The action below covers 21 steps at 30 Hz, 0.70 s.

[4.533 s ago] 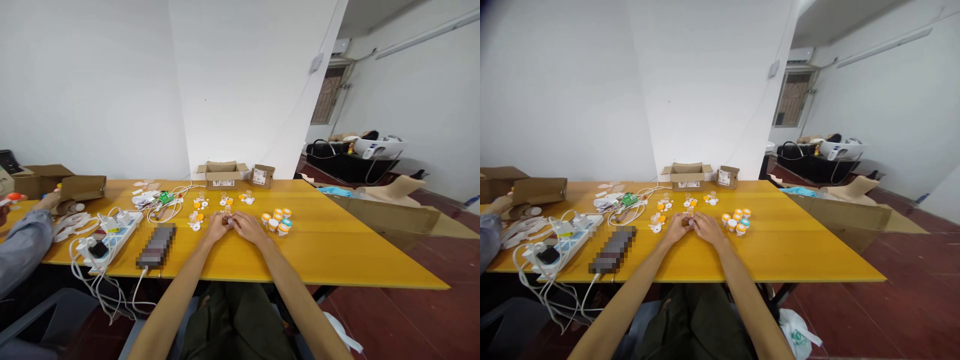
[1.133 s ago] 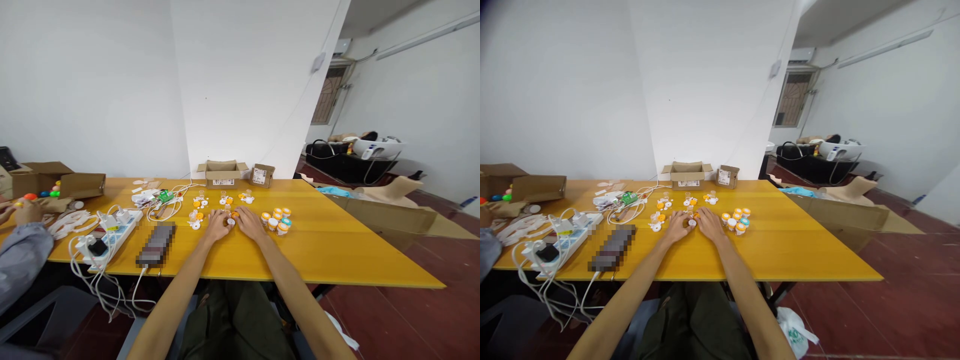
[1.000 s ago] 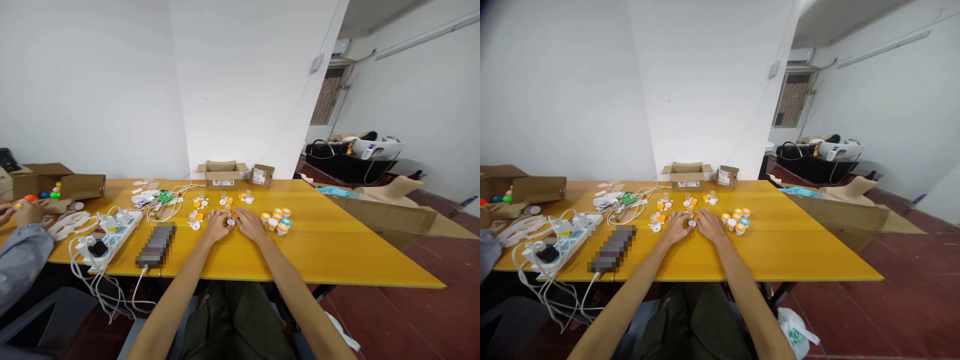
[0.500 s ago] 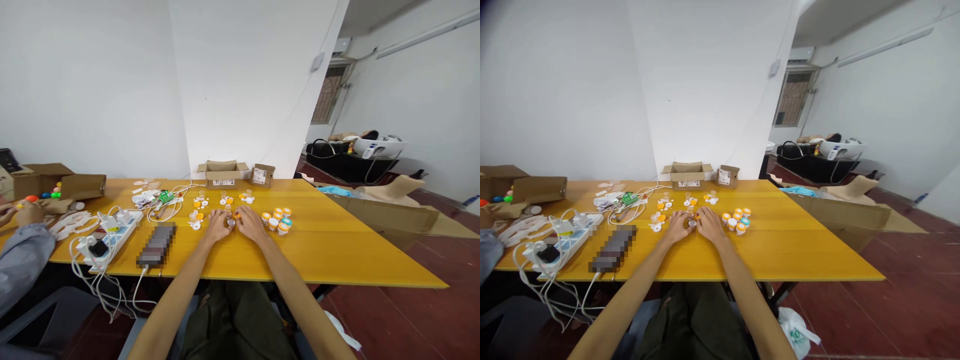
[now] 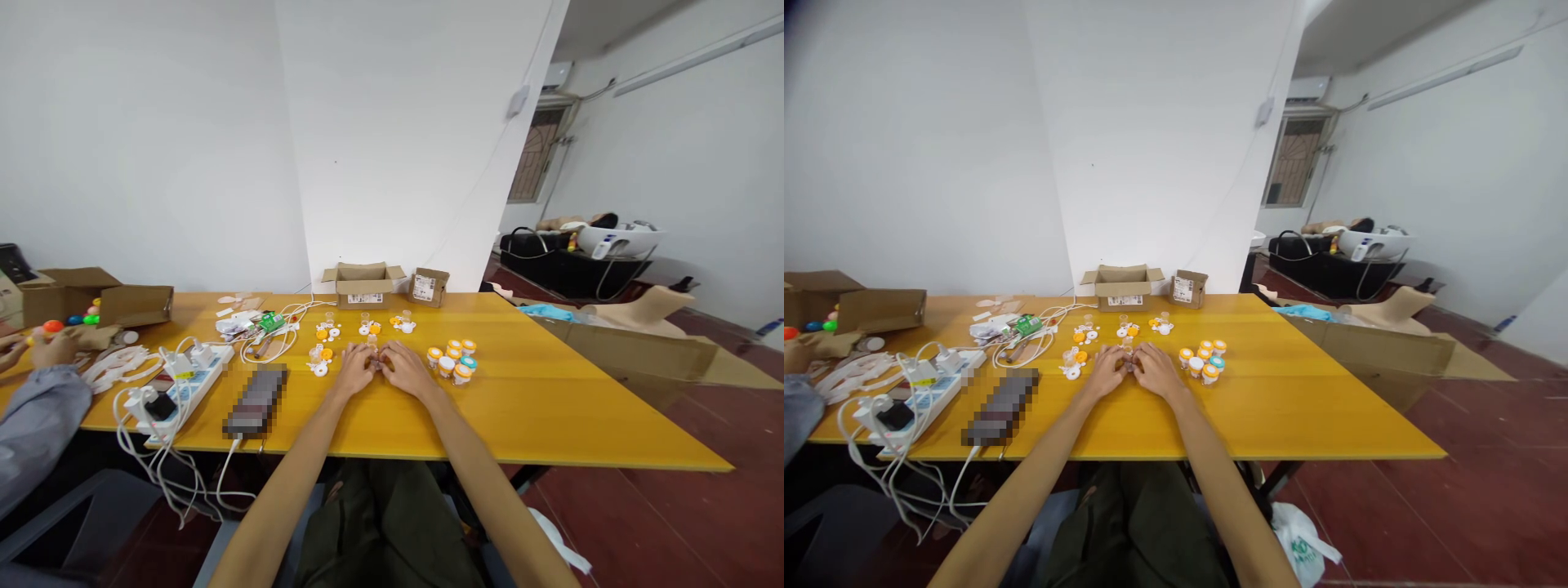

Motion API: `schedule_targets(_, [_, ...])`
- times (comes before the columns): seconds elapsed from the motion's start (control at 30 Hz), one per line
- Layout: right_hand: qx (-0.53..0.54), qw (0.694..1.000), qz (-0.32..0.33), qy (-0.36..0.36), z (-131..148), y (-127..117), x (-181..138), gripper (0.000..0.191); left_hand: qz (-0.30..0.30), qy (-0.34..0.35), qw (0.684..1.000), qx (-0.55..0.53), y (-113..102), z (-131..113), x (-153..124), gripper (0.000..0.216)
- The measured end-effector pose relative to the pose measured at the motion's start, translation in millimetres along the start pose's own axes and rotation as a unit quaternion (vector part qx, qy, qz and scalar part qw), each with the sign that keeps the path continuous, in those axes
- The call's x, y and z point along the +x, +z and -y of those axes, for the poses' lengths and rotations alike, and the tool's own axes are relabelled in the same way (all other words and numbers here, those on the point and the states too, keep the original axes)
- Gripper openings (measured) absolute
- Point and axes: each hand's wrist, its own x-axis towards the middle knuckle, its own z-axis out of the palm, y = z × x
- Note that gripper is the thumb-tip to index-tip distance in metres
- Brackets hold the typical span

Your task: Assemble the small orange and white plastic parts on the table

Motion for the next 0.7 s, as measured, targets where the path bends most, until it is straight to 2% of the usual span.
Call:
schedule_targets(0.37, [0.084,0.996,0.006,-0.005,-3.2,-0.5,0.6,0.016,-0.006,-0.009,1.0,0.008,1.6,0.6,2.1,0.015])
schedule_targets(0.7, [0.115,0.993,0.024,0.002,-4.4,-2.9,1.5,0.02,-0.007,-0.008,1.0,0.006,-0.9,-2.3,1.1,0.013])
